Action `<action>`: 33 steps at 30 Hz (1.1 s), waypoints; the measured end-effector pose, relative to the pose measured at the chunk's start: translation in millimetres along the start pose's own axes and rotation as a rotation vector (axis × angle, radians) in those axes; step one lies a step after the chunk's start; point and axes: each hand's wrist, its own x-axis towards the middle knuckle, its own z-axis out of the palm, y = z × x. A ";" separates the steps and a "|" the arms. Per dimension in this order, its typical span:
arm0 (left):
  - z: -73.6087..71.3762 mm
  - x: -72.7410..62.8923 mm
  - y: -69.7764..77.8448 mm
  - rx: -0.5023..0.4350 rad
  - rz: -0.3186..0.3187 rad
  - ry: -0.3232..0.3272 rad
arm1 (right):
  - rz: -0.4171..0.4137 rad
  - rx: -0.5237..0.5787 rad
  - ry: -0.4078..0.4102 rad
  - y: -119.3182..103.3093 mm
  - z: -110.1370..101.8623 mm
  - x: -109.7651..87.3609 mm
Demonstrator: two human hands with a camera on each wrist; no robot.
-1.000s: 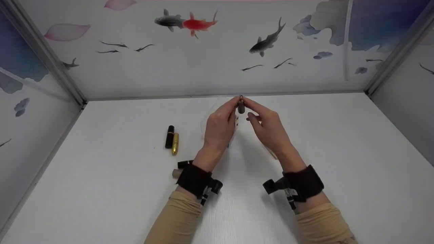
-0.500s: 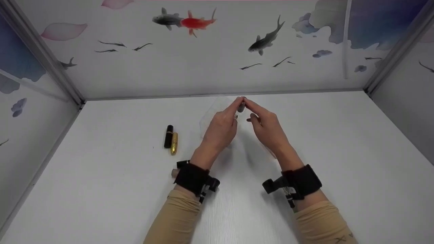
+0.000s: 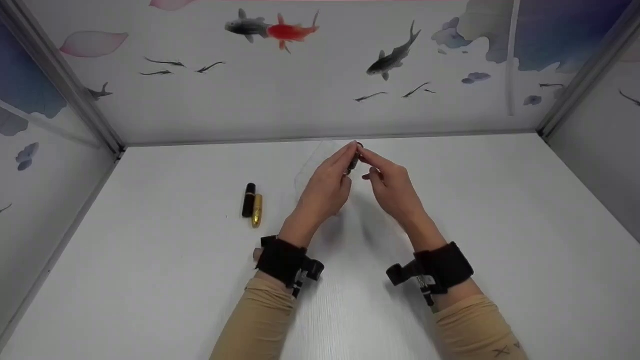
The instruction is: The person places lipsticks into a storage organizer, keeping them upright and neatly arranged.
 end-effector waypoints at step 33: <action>10.6 -2.6 -10.2 0.039 -0.028 -0.063 | 0.080 -0.105 -0.085 7.2 8.7 -2.1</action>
